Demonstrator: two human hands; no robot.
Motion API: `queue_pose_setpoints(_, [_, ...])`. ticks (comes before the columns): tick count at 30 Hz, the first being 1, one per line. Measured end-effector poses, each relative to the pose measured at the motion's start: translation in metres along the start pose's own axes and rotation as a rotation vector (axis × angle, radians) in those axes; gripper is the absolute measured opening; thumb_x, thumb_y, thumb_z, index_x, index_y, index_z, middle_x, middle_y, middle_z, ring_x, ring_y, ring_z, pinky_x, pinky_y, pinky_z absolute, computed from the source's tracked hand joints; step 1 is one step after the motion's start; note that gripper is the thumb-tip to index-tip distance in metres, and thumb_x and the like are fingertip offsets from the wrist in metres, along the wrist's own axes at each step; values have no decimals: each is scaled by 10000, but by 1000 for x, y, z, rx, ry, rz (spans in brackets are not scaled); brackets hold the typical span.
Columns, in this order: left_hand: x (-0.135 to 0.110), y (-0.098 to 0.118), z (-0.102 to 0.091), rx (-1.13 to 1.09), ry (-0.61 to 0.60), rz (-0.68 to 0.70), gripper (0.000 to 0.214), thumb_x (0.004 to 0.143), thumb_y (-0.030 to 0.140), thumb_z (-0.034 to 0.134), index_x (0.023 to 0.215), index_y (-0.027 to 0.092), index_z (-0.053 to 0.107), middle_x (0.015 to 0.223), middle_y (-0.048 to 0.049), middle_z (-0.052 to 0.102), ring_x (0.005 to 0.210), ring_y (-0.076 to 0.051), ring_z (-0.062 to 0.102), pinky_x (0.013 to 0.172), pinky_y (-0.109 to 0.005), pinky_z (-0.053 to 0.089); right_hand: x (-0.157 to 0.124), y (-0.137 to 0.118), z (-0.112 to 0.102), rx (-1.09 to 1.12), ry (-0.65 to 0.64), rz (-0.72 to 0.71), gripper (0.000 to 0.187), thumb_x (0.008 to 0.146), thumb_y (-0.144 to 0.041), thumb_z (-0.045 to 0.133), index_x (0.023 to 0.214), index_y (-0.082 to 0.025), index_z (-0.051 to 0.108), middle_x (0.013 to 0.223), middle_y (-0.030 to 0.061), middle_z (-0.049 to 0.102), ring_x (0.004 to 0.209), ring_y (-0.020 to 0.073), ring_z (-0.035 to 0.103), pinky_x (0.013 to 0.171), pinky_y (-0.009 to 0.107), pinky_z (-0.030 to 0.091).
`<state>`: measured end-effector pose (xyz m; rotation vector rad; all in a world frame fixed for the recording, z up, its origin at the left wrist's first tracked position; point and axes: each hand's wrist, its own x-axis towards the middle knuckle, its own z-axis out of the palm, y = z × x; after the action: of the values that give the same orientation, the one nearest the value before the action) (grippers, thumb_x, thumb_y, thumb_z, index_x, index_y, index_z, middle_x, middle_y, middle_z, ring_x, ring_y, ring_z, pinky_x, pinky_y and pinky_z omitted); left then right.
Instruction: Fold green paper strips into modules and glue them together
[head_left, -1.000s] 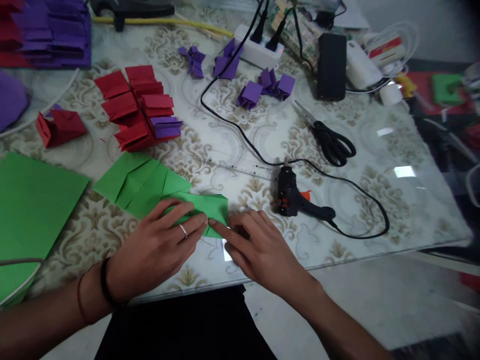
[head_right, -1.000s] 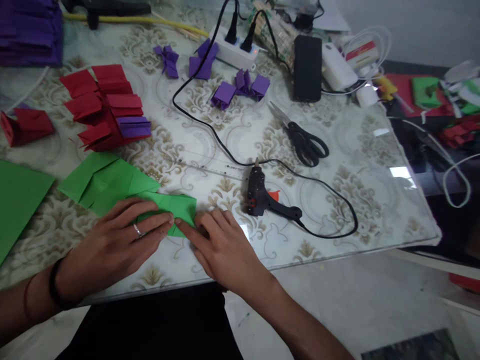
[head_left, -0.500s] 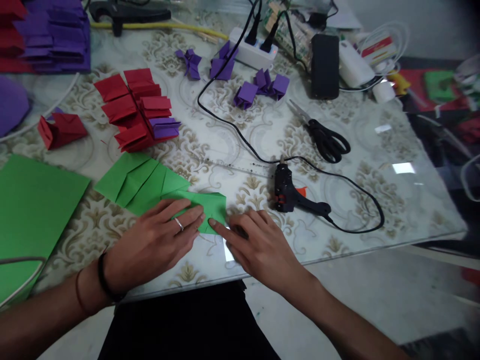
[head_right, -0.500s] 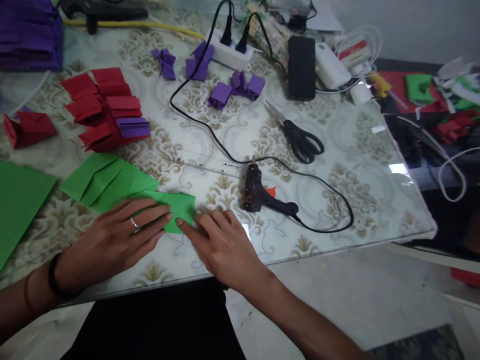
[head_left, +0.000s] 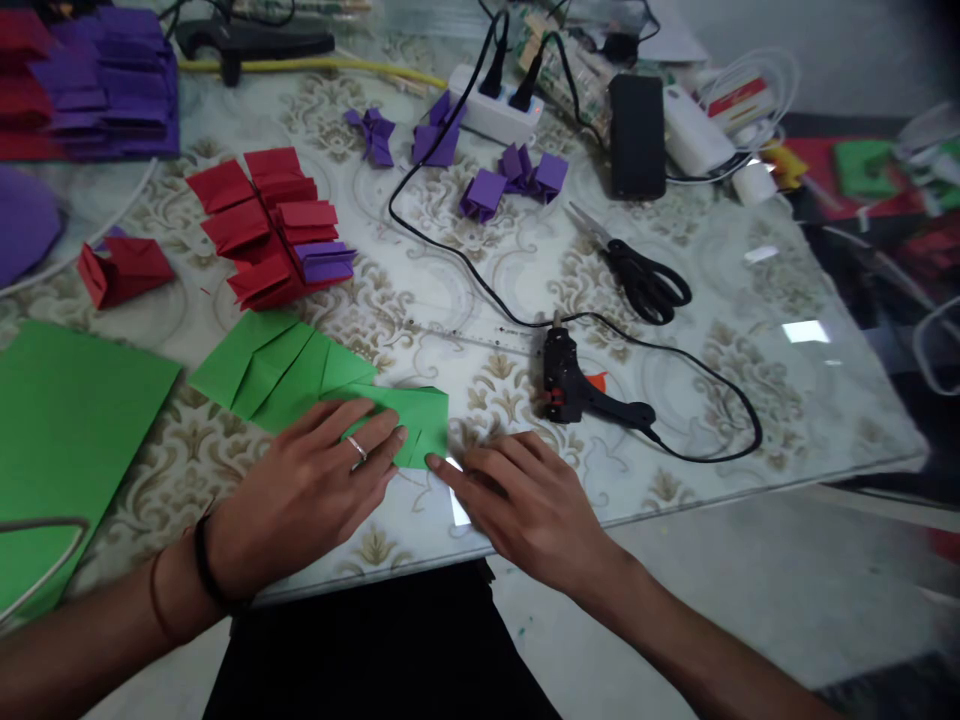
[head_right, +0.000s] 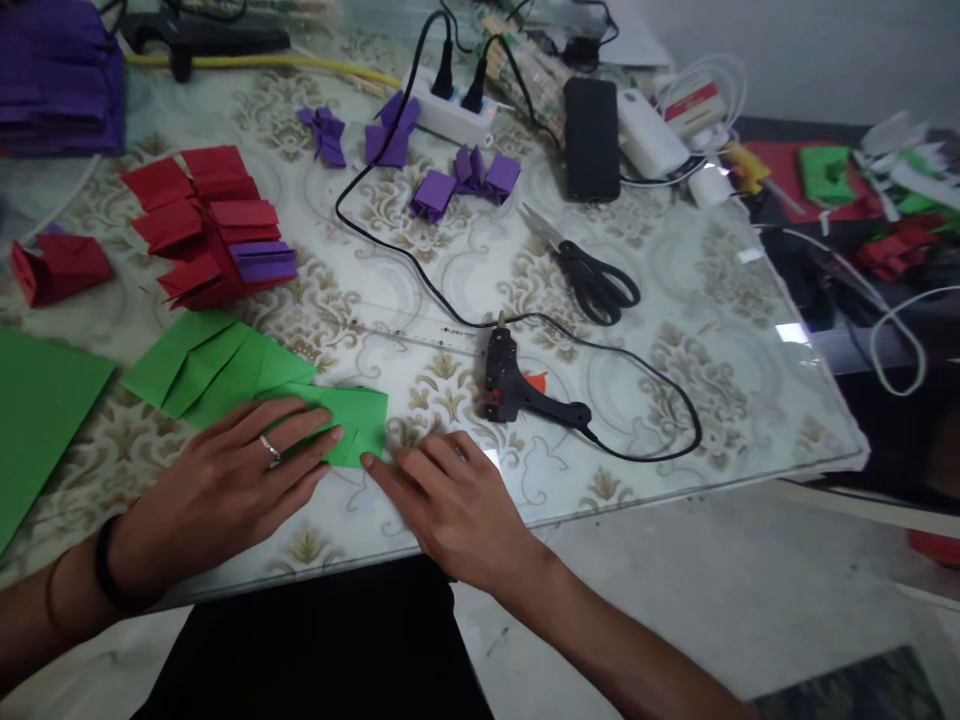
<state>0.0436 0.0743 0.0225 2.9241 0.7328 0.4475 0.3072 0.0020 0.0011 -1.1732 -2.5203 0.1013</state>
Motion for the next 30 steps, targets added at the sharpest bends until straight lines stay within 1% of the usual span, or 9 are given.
queue_pose_setpoints(5, [2,1,-1,-7,9,-15,250,1060,199,614,1239,98,757,1224,-113,782,1171,-309,696,1017,-479,569,-1,0,-3,-19,-42,-14,352,1043,-100,556,1365,-107,699,912,72,719,838,250,544,766,415,383])
queue_pose_setpoints(10, [1,-1,1,6,1,-13,245,1063,235,612,1218,113,757,1204,-120,775,1154,-304,694,996,-472,569,-2,3,-3,27,18,-65,319,1049,-99,544,1314,-82,721,907,72,721,834,236,544,777,408,408])
queue_pose_setpoints(14, [1,-1,1,-12,2,-15,243,1053,217,617,1221,112,756,1201,-124,769,1153,-307,686,991,-475,570,-4,3,-1,21,9,-44,319,1030,-97,585,1318,-97,720,850,48,703,810,229,553,761,408,429])
queue_pose_setpoints(17, [1,-2,1,-25,2,-19,245,1043,191,617,1220,101,759,1198,-132,769,1153,-318,687,975,-483,573,-7,3,-2,23,10,-55,325,1018,-93,592,1320,-96,712,868,51,722,813,225,585,764,408,464])
queue_pose_setpoints(22, [1,-3,3,-25,11,-10,234,1039,201,623,1198,111,769,1182,-135,768,1147,-326,688,964,-493,573,-12,1,-5,76,101,-53,351,983,-53,567,1307,-90,697,908,73,751,815,220,627,811,405,534])
queue_pose_setpoints(24, [1,-3,4,-21,6,-20,233,1042,219,632,1205,121,767,1193,-133,766,1157,-323,686,979,-493,566,-10,0,-5,61,114,-50,366,996,-59,542,1332,-94,683,896,70,749,810,220,628,808,401,534])
queue_pose_setpoints(26, [0,-3,5,-19,-6,-30,233,1045,227,634,1213,128,762,1206,-131,765,1169,-322,682,990,-492,559,-7,-2,-4,43,97,-38,348,1019,-83,533,1331,-106,686,862,57,737,790,217,615,772,388,517])
queue_pose_setpoints(30, [-1,-2,4,-19,-21,-40,231,1047,238,641,1220,130,750,1227,-128,759,1180,-323,675,987,-491,552,1,-2,-4,37,57,-31,272,1029,-83,540,1225,-117,727,786,31,707,746,208,590,755,387,491])
